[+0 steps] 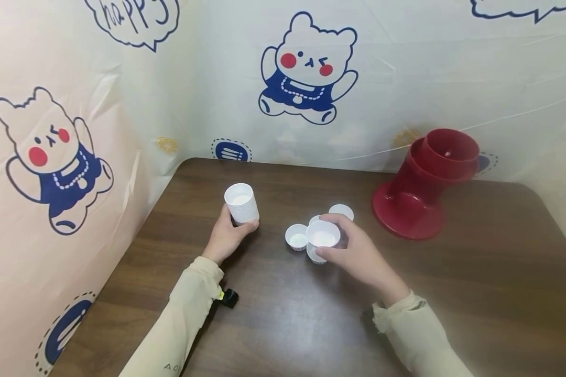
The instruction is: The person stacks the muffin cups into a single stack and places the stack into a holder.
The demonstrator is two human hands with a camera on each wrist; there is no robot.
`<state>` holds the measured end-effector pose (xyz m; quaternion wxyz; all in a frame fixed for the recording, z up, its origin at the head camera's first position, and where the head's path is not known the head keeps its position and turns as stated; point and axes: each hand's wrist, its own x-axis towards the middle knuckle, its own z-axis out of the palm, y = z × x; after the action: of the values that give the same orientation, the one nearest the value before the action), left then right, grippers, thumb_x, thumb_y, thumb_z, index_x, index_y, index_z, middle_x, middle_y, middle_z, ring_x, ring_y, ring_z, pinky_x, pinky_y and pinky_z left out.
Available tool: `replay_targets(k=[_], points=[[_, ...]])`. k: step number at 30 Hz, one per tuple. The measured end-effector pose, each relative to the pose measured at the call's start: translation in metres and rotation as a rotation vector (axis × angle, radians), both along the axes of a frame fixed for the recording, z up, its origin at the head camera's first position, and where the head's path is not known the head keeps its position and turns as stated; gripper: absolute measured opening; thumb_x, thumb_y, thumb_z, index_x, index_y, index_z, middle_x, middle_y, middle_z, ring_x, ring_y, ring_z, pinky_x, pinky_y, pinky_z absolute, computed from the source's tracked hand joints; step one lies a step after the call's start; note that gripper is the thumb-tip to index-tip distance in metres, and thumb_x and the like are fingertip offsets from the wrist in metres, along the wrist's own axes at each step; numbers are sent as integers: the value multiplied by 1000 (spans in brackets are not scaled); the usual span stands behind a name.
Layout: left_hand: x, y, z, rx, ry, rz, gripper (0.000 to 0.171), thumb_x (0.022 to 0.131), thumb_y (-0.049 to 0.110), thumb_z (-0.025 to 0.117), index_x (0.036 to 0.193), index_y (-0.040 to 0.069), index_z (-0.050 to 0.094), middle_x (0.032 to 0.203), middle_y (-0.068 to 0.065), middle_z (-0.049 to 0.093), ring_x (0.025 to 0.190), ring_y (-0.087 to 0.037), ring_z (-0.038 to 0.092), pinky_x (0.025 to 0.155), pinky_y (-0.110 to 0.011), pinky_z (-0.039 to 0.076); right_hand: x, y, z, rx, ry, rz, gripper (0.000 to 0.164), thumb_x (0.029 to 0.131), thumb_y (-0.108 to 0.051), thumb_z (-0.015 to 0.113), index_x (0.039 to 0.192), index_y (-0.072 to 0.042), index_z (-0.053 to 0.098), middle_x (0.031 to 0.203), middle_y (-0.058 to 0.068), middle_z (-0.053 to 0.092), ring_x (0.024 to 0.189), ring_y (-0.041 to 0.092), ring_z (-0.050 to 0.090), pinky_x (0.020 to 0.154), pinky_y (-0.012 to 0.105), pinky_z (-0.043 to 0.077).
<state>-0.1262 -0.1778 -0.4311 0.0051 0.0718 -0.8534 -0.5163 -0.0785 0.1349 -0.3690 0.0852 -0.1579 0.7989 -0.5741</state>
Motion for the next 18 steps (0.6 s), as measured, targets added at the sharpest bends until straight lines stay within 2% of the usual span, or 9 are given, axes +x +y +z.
replay_targets(k=[10,18], points=[[1,0,1,-2,-2,4,76,85,31,80,144,9,37,136,-15,53,125,-33,51,108,-50,37,-12,-16,8,-2,17,36,58,86,-5,79,139,-4,53,120,14,58,96,29,61,81,28,53],[1,1,1,6,23,-2,75,85,28,80,144,8,38,134,-15,55,122,-33,53,105,-51,39,-25,-34,17,-10,19,42,58,86,-6,79,139,-5,53,117,14,63,99,27,63,85,32,53]])
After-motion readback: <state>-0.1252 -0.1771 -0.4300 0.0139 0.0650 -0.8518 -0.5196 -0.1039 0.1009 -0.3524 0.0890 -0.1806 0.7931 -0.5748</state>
